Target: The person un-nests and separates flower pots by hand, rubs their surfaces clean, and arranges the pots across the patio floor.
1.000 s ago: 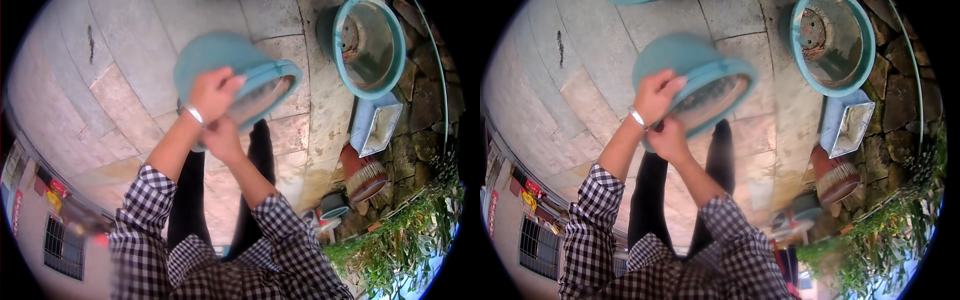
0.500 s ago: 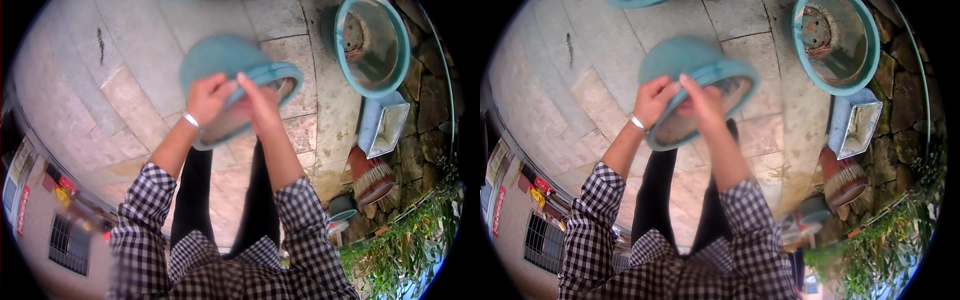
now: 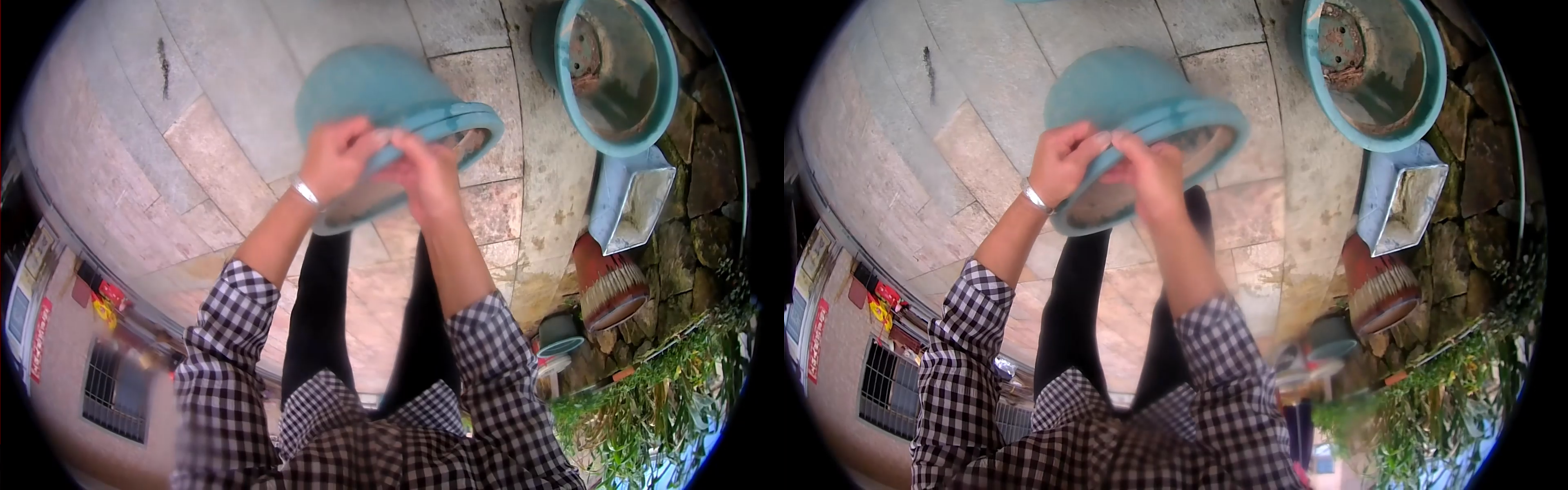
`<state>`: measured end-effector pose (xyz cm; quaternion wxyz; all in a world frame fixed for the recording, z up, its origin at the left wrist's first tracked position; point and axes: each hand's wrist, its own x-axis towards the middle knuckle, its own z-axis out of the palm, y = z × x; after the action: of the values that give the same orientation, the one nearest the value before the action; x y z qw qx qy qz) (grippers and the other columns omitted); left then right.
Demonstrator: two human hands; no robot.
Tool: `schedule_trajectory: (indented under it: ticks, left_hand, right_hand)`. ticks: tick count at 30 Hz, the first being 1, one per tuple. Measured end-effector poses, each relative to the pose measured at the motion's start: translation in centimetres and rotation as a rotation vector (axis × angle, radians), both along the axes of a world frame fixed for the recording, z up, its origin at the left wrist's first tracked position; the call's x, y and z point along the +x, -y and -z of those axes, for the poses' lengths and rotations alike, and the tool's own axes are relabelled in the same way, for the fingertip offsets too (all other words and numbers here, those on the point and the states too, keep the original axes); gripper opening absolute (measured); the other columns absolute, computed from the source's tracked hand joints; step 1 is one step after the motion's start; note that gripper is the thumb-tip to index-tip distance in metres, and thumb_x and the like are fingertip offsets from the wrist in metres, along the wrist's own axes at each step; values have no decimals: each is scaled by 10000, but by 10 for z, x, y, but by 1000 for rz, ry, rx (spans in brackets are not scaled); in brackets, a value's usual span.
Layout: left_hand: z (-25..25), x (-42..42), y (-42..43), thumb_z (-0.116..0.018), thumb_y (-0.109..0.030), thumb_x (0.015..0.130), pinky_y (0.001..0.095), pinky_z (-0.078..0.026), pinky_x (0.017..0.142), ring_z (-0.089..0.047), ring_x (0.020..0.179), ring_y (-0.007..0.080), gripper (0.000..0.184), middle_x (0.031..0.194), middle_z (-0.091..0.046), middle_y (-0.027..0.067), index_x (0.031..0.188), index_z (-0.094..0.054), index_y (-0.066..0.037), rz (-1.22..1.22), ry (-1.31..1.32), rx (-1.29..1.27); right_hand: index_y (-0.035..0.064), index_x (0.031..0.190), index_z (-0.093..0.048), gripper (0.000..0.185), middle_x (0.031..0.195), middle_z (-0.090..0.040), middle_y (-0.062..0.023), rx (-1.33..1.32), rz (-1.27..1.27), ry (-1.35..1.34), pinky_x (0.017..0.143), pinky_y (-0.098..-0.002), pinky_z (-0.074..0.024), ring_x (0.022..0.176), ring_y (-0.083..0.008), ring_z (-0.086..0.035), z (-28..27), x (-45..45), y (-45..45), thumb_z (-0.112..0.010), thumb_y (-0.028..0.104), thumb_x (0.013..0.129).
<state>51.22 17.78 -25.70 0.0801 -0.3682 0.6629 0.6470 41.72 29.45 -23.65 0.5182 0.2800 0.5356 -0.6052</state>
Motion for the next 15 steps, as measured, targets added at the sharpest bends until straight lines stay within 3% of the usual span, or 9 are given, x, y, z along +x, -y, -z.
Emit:
schedule_trajectory:
  ticks: [2, 5, 9, 12, 13, 15]
  left_hand:
    - [3, 8, 0, -621, -124, 871, 219, -345, 510, -383, 594, 34, 239, 597, -459, -56, 665, -550, -25, 1, -16, 7]
    - [-3, 19, 1, -630, -181, 863, 274, -344, 487, -353, 548, 79, 284, 552, -407, 20, 661, -512, -19, 31, -7, 13]
    - [-13, 39, 14, -629, -145, 861, 245, -382, 556, -432, 621, 69, 180, 642, -495, 2, 741, -576, -23, 107, 57, 176]
    - [-28, 32, 21, -625, -122, 861, 238, -404, 600, -462, 676, 55, 119, 694, -519, 19, 806, -601, -19, 11, -31, 202]
    - [-31, 25, 23, -588, -130, 895, 231, -442, 689, -504, 742, 72, 120, 805, -563, -2, 880, -604, -13, -79, -8, 334]
    - [-33, -4, 25, -593, -143, 889, 231, -449, 697, -520, 747, 80, 135, 794, -571, 10, 894, -604, -9, 91, -12, 109]
  right_hand:
    - [-44, 951, -626, 224, 898, -657, -115, 14, -2, -39, 599, -293, -562, 729, -183, -651, -3, 7, 0, -651, 139, 825]
    - [-39, 939, -635, 212, 899, -656, -100, 44, 22, -13, 599, -281, -557, 726, -169, -646, -3, 27, -7, -660, 135, 819]
    - [-32, 906, -645, 188, 830, -656, -68, 66, 63, -27, 571, -260, -524, 705, -131, -628, -25, 42, 5, -658, 142, 837]
    - [-35, 897, -647, 187, 798, -655, -57, 123, -96, -82, 589, -250, -501, 714, -122, -618, -32, 46, 7, -660, 144, 844]
    - [-31, 899, -648, 194, 785, -655, -55, 110, -164, -106, 623, -260, -491, 720, -120, -611, -24, 52, 5, -681, 147, 827]
    - [-40, 1002, -619, 228, 921, -650, -75, 74, -331, -241, 691, -271, -496, 831, -135, -610, -17, 61, 5, -665, 105, 832]
